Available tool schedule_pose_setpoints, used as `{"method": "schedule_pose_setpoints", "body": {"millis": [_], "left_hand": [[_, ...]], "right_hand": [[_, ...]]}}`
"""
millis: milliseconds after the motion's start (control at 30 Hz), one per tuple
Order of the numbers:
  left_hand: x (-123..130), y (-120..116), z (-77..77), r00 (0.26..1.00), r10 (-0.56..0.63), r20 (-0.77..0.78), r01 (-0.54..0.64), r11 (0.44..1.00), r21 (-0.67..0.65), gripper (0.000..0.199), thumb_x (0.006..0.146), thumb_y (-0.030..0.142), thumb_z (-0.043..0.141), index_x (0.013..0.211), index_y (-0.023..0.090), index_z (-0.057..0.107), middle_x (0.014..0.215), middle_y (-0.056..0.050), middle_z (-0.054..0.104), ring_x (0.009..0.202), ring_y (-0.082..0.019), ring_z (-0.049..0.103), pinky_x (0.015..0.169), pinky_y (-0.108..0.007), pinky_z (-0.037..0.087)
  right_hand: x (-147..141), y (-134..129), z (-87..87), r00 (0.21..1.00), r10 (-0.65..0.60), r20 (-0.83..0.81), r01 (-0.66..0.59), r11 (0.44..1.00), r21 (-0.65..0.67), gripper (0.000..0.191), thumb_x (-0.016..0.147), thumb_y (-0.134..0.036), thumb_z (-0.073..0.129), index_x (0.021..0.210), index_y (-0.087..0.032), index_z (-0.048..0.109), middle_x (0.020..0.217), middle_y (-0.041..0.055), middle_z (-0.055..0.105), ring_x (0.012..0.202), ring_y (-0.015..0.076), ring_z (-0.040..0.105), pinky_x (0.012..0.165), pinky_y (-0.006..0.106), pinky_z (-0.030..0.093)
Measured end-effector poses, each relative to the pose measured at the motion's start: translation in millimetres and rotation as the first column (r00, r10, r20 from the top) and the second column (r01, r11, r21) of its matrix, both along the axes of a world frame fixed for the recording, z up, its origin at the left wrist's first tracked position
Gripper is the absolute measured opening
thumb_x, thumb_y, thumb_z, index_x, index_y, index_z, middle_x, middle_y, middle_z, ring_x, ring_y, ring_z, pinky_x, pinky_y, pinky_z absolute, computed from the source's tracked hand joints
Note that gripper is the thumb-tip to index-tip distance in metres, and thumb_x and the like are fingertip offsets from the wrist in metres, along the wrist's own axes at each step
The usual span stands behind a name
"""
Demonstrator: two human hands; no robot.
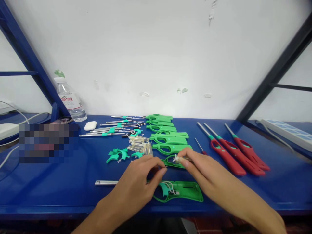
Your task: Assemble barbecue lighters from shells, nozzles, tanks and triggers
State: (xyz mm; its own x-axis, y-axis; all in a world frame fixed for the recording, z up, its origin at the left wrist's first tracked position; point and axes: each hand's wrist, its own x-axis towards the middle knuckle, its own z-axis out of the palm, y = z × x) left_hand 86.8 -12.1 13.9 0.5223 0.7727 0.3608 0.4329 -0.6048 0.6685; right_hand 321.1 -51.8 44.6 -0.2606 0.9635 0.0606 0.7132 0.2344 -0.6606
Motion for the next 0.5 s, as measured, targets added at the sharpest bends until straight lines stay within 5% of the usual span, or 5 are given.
{"method": "schedule_pose_setpoints", "body": {"millis": [500], "left_hand": [[1.7, 5.2, -7.8, 0.994, -0.086, 0.072, 0.08, 0.993, 0.082, 0.023, 0.106, 0.015, 0.06, 0.114, 0.026, 0.078, 0.098, -0.001, 0.072, 0.091, -0.018, 0.066, 0.081, -0.031, 0.05]], "right_hand": [[-4.7, 2.1, 1.6, 0.995, 0.068, 0.073, -0.075, 0.993, 0.096, 0.028, 0.113, -0.042, 0.045, 0.113, -0.029, 0.07, 0.113, -0.0002, 0.076, 0.104, 0.0211, 0.069, 0.091, 0.035, 0.047]]}}
